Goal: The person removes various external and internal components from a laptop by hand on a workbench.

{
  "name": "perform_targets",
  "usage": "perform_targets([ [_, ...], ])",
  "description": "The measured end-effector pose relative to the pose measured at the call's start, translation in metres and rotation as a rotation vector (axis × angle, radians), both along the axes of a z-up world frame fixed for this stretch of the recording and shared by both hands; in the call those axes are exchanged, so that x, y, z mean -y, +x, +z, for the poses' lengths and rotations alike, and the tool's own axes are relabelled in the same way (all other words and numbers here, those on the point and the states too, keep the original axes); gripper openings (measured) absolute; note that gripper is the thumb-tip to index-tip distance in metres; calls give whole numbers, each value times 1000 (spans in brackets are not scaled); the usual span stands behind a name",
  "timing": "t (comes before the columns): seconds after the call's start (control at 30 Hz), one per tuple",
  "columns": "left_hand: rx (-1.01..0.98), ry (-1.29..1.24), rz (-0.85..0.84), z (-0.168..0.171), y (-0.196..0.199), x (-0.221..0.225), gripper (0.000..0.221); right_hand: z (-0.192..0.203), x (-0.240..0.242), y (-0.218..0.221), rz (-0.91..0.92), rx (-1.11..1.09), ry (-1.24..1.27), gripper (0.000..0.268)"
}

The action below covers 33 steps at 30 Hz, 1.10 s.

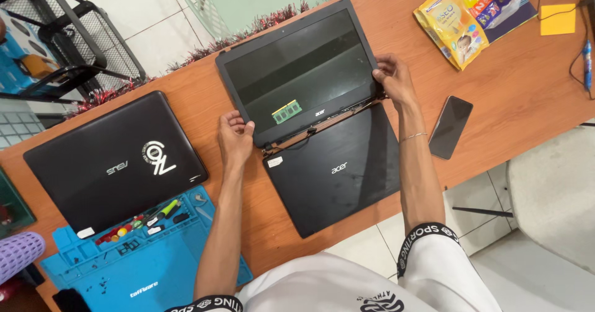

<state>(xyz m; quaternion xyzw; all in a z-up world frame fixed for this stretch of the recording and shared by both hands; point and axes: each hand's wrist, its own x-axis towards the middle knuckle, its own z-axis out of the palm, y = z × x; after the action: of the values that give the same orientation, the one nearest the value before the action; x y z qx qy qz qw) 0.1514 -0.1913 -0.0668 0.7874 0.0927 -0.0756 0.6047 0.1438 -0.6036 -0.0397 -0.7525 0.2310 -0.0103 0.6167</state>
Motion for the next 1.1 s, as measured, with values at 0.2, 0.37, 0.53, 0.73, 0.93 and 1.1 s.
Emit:
perform_targets([
  [0.2, 44, -55, -3, 11, -6, -9, 39, 14, -12, -9, 8, 41, 82, 32],
  [0.37, 43, -115, -30, 24, -17, -17, 32, 30, -25, -25, 4, 105, 120, 33],
  [0.53, 56, -113, -63, 32, -34, -22, 30, 36, -31, -51, -34, 109, 153, 33],
  [0.73, 34, -41, -116, 31, -46, -33, 33, 25, -37, -85, -12, 32, 228, 26],
  [0.93, 81, 80, -175, 19, -52, -49, 34, 14, -53, -104, -9, 46, 385, 29],
  [1.1, 41, 164, -171, 40, -54, -39, 39, 4, -54, -111, 15, 77, 336, 25],
])
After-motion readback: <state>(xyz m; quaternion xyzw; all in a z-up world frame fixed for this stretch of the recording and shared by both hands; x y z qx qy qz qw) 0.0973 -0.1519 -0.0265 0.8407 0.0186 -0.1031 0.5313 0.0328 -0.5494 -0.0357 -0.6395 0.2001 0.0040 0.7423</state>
